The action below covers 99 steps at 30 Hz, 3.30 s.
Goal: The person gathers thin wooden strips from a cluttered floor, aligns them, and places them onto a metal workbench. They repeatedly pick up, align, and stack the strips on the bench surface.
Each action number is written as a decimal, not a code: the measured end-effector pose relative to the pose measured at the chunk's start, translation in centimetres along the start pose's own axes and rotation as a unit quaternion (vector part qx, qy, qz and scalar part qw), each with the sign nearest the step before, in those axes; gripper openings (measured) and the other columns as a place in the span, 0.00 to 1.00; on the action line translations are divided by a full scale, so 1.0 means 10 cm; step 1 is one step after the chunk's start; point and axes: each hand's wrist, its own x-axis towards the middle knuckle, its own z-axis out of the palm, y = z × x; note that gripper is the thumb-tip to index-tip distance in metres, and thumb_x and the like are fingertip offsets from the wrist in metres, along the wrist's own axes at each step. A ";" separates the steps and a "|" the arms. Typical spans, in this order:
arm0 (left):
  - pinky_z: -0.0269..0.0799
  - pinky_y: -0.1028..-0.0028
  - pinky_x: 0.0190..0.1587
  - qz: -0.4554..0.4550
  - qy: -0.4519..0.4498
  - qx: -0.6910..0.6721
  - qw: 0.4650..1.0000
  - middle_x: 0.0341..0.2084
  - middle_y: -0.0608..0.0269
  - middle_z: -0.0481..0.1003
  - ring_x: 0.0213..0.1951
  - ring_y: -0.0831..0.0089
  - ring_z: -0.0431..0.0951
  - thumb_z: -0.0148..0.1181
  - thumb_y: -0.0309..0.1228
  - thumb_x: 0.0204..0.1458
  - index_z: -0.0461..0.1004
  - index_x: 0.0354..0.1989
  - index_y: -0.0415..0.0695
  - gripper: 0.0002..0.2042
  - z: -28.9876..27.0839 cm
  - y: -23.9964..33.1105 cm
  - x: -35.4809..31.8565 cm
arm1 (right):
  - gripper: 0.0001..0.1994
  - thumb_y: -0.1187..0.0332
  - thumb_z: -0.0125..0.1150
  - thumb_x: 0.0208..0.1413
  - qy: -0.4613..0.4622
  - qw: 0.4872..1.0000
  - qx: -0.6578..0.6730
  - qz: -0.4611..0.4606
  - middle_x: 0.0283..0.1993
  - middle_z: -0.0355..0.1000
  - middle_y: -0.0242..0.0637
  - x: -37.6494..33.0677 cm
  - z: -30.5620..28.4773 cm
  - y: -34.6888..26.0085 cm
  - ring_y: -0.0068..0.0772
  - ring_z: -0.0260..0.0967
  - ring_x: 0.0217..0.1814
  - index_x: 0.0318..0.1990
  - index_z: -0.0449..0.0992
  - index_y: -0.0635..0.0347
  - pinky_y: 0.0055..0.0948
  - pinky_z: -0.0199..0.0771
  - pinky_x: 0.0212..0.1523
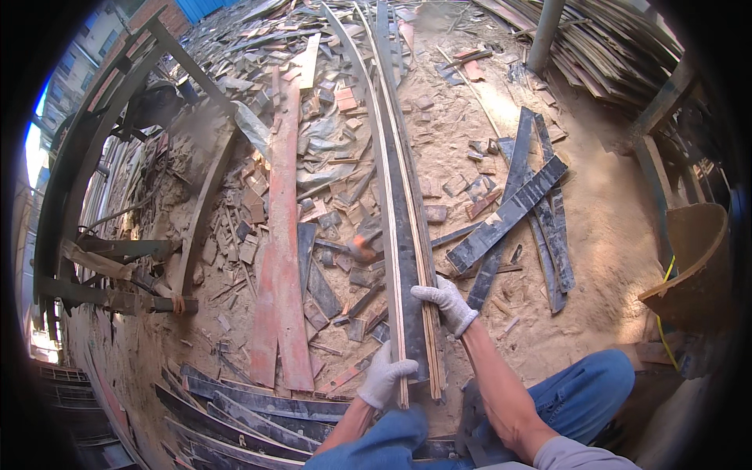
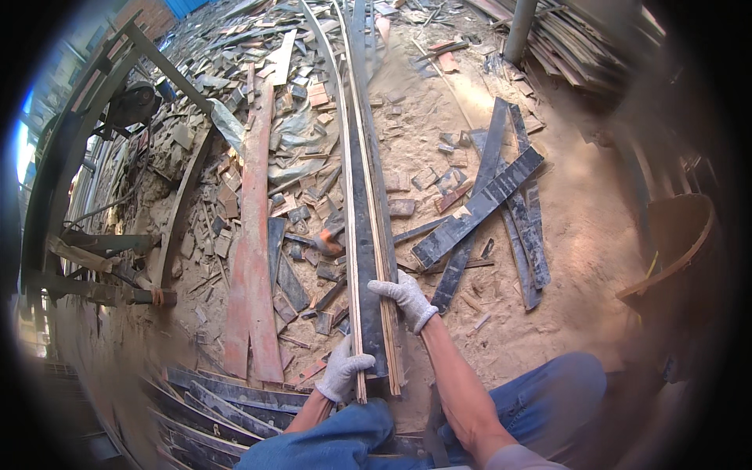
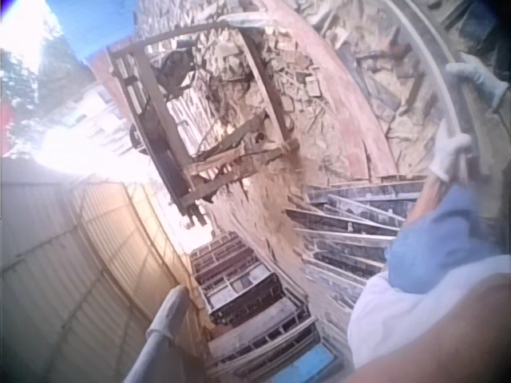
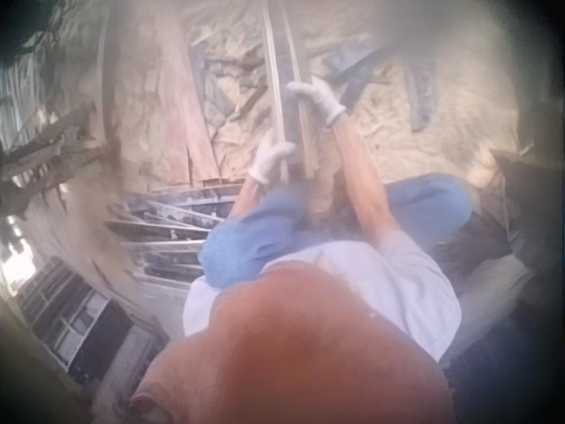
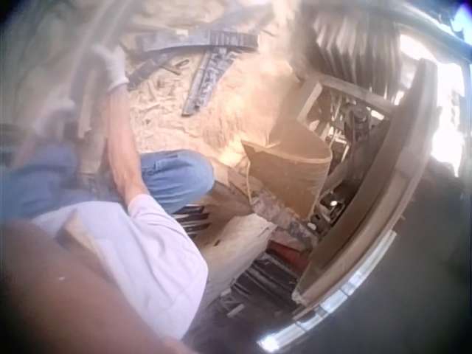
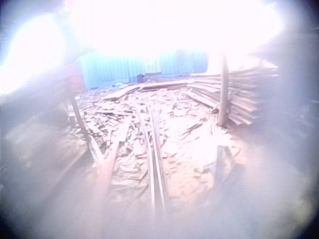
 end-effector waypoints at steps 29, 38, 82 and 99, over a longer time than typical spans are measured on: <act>0.87 0.56 0.50 -0.059 -0.079 -0.154 0.983 0.50 0.48 0.80 0.47 0.57 0.85 0.65 0.37 0.61 0.67 0.67 0.37 0.29 -0.01 -0.08 0.11 | 0.25 0.57 0.76 0.57 0.030 0.993 0.108 -0.046 0.41 0.82 0.39 0.07 0.22 0.22 0.30 0.82 0.34 0.55 0.77 0.64 0.30 0.88 0.36; 0.86 0.67 0.38 -0.061 -0.039 -0.106 0.992 0.43 0.55 0.80 0.36 0.68 0.84 0.71 0.34 0.56 0.69 0.61 0.37 0.27 0.06 0.05 0.13 | 0.26 0.51 0.78 0.56 0.083 0.988 -0.081 -0.105 0.40 0.82 0.35 0.07 0.43 0.12 0.21 0.79 0.36 0.51 0.81 0.63 0.26 0.82 0.38; 0.76 0.55 0.57 -0.345 0.104 0.259 0.896 0.50 0.40 0.79 0.54 0.44 0.81 0.79 0.59 0.36 0.68 0.59 0.36 0.48 2.75 3.08 -7.17 | 0.08 0.61 0.44 0.74 -0.008 0.895 0.283 0.346 0.38 0.57 0.29 -3.27 4.35 -2.88 0.31 0.57 0.42 0.40 0.64 0.49 0.35 0.64 0.54; 0.63 0.50 0.70 0.053 0.355 0.585 0.727 0.61 0.48 0.70 0.63 0.47 0.71 0.79 0.51 0.37 0.59 0.74 0.43 0.55 0.99 4.22 -7.73 | 0.18 0.53 0.46 0.74 -0.360 0.876 0.276 0.166 0.57 0.78 0.35 -2.74 6.36 -3.45 0.39 0.71 0.61 0.58 0.77 0.51 0.49 0.60 0.74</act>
